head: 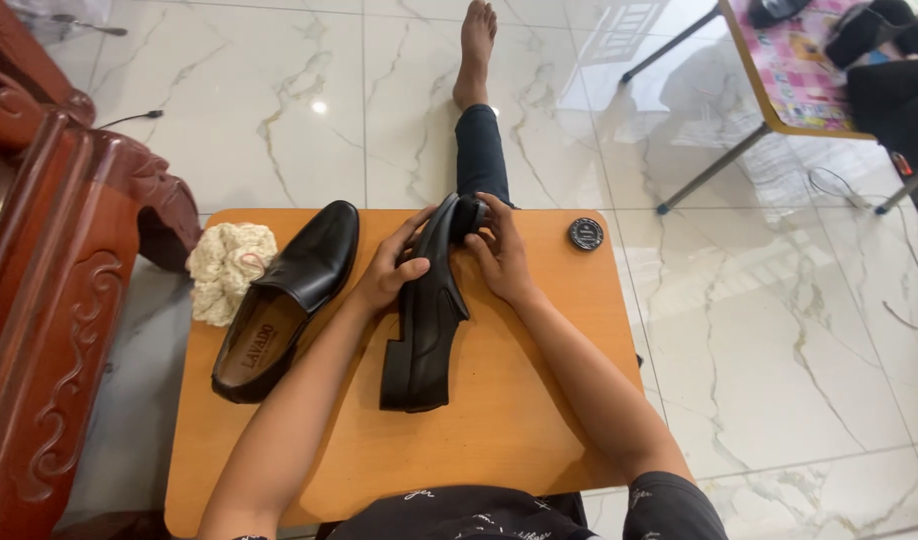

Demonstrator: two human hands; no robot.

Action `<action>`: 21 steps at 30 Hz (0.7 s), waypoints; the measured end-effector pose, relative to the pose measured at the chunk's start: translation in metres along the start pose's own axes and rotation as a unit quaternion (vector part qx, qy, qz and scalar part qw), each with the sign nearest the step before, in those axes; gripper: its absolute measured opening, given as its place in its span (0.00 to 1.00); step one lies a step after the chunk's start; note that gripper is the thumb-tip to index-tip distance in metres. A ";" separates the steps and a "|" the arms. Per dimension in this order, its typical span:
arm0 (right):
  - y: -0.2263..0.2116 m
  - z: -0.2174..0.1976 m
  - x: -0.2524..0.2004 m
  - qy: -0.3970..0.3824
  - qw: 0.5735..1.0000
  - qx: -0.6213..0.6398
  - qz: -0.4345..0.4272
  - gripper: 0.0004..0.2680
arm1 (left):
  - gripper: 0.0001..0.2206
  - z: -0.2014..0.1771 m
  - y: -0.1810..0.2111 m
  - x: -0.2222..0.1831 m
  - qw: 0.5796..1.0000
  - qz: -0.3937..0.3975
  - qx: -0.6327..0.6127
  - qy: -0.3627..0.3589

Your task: Polishing black leather shoes with polish and a cloth

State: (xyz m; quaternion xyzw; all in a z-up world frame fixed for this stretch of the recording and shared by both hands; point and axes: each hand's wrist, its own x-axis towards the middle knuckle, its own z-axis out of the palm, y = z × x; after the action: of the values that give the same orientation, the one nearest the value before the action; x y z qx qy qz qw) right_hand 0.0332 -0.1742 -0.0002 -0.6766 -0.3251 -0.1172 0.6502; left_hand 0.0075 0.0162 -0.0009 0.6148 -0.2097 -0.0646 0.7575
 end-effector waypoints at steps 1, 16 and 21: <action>-0.006 0.001 0.005 -0.004 1.000 0.004 -0.002 0.18 | 0.35 -0.001 0.001 0.001 1.000 0.001 0.003 0.005; -0.002 0.004 0.004 0.010 0.999 -0.008 -0.032 0.18 | 0.36 0.003 0.012 -0.001 1.000 -0.001 0.002 0.004; 0.004 0.003 0.001 0.010 0.999 -0.028 -0.037 0.18 | 0.36 0.000 0.004 -0.001 1.000 -0.001 0.005 -0.003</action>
State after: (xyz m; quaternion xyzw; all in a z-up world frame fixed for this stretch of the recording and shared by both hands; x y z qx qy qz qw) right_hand 0.0354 -0.1711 -0.0032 -0.6804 -0.3400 -0.1574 0.6298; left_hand 0.0062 0.0171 0.0026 0.6188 -0.2116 -0.0666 0.7536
